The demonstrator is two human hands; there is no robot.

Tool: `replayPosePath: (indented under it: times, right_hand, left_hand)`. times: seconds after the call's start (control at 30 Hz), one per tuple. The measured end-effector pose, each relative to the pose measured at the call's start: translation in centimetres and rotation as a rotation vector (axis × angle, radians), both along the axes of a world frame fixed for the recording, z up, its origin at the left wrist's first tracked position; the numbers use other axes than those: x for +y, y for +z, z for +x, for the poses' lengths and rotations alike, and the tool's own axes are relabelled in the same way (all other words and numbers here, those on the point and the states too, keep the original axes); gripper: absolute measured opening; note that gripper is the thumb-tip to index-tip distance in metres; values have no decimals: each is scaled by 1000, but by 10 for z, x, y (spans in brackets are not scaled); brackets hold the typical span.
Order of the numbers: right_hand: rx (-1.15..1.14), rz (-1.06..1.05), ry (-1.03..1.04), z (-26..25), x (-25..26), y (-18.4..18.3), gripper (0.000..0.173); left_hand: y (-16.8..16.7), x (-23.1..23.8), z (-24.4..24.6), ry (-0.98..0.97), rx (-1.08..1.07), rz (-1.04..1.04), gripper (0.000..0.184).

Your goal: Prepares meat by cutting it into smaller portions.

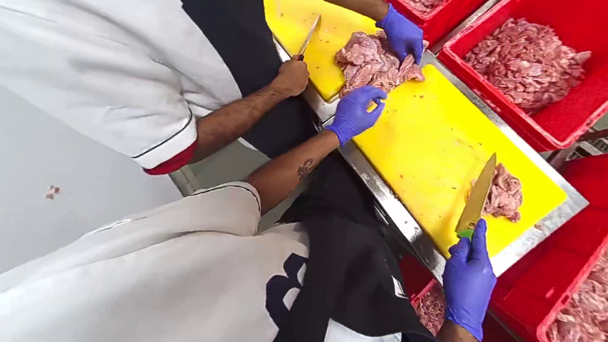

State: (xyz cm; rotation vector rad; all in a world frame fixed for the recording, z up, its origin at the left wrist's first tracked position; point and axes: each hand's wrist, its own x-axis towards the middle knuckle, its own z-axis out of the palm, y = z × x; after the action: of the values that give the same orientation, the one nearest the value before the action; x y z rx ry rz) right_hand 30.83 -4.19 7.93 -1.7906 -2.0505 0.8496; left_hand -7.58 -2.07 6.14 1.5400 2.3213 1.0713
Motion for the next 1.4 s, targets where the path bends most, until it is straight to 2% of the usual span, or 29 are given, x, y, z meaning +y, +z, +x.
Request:
replayPosePath:
  times: [0.1,0.17,0.23,0.27,0.37,0.5,0.73,0.93,1.03,1.1,1.17,1.2,1.27,1.33,1.4]
  right_hand:
    - [119,-22,32,-7,-2,-5,53]
    - [176,-68,64,-14,-5,-7,52]
    - [209,-117,101,-23,-8,-8,51]
    - [214,-133,122,-27,-10,-9,51]
    - [208,-141,192,-37,-19,-12,50]
    - [205,-171,265,-42,-28,-17,50]
    - [219,-251,287,-42,-32,-22,50]
    - [315,-308,160,-27,-27,-22,51]
    - [354,-317,79,-12,-20,-17,51]
    - [367,-306,5,0,-18,-11,51]
    - [379,-297,-66,10,-16,-3,51]
    - [383,-292,-102,13,-16,1,51]
    - [408,-275,-166,19,-17,8,52]
    - [462,-261,-206,22,-20,15,52]
    - [511,-248,-215,17,-21,22,53]
  left_hand:
    - [-3,1,-57,270,72,49,27]
    - [-4,10,-87,355,97,15,36]
    - [0,24,-109,335,95,-123,52]
    - [0,32,-117,313,92,-201,53]
    - [7,50,-134,245,95,-341,40]
    - [28,64,-147,206,4,-194,29]
    - [81,77,-146,126,-265,65,40]
    - [123,84,-88,-130,-573,113,48]
    - [126,92,-47,-255,-568,152,31]
    - [113,92,-9,-350,-466,222,23]
    - [84,82,31,-409,-263,249,19]
    - [64,72,51,-442,-121,163,23]
    - [14,44,92,-584,148,-145,33]
    - [-24,16,122,-703,301,-361,44]
    - [-24,8,124,-725,275,-435,48]
